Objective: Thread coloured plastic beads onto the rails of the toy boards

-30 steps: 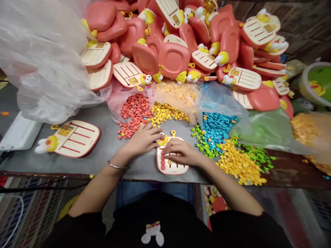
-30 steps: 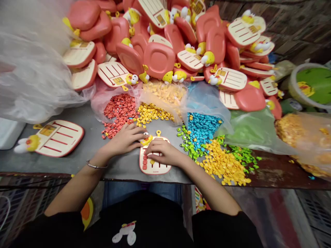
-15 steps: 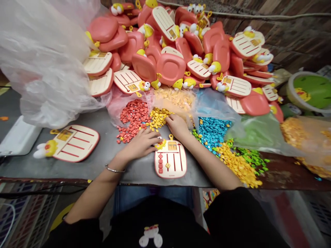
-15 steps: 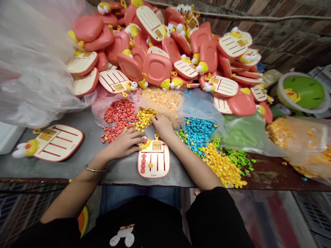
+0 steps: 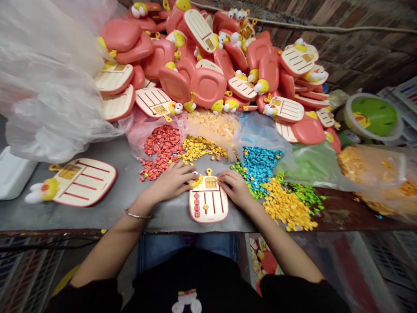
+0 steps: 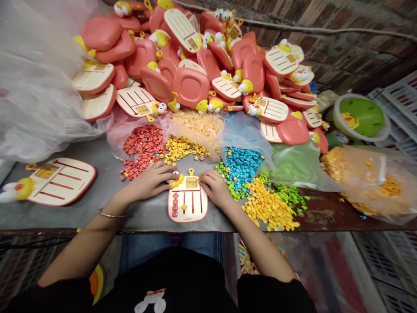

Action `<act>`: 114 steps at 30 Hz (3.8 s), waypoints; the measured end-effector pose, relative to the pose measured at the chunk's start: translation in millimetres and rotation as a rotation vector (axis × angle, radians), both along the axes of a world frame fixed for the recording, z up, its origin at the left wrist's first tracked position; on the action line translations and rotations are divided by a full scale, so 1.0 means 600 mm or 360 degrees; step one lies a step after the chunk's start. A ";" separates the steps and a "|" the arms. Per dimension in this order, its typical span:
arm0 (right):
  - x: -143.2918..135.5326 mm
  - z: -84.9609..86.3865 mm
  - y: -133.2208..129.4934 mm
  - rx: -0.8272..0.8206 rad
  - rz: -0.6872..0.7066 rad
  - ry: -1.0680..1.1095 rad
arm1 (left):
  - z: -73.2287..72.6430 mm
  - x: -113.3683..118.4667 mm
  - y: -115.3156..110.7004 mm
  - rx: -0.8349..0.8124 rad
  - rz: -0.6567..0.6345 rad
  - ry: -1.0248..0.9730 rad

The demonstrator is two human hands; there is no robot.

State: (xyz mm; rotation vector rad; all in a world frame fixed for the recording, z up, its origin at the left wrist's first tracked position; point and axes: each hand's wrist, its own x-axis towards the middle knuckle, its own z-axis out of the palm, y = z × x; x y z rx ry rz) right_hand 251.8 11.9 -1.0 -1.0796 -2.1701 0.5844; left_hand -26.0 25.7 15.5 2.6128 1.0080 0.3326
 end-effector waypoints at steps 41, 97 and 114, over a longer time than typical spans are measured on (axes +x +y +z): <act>-0.002 0.036 0.032 -0.0018 0.0259 -0.0204 | 0.006 0.008 -0.001 0.0059 0.0066 0.0040; -0.016 0.002 0.005 0.0178 0.0033 -0.0274 | -0.001 0.000 0.002 0.0085 0.0107 0.0043; -0.048 -0.012 -0.029 -0.0050 0.0300 0.0069 | -0.003 0.002 0.000 0.0087 0.0087 0.0052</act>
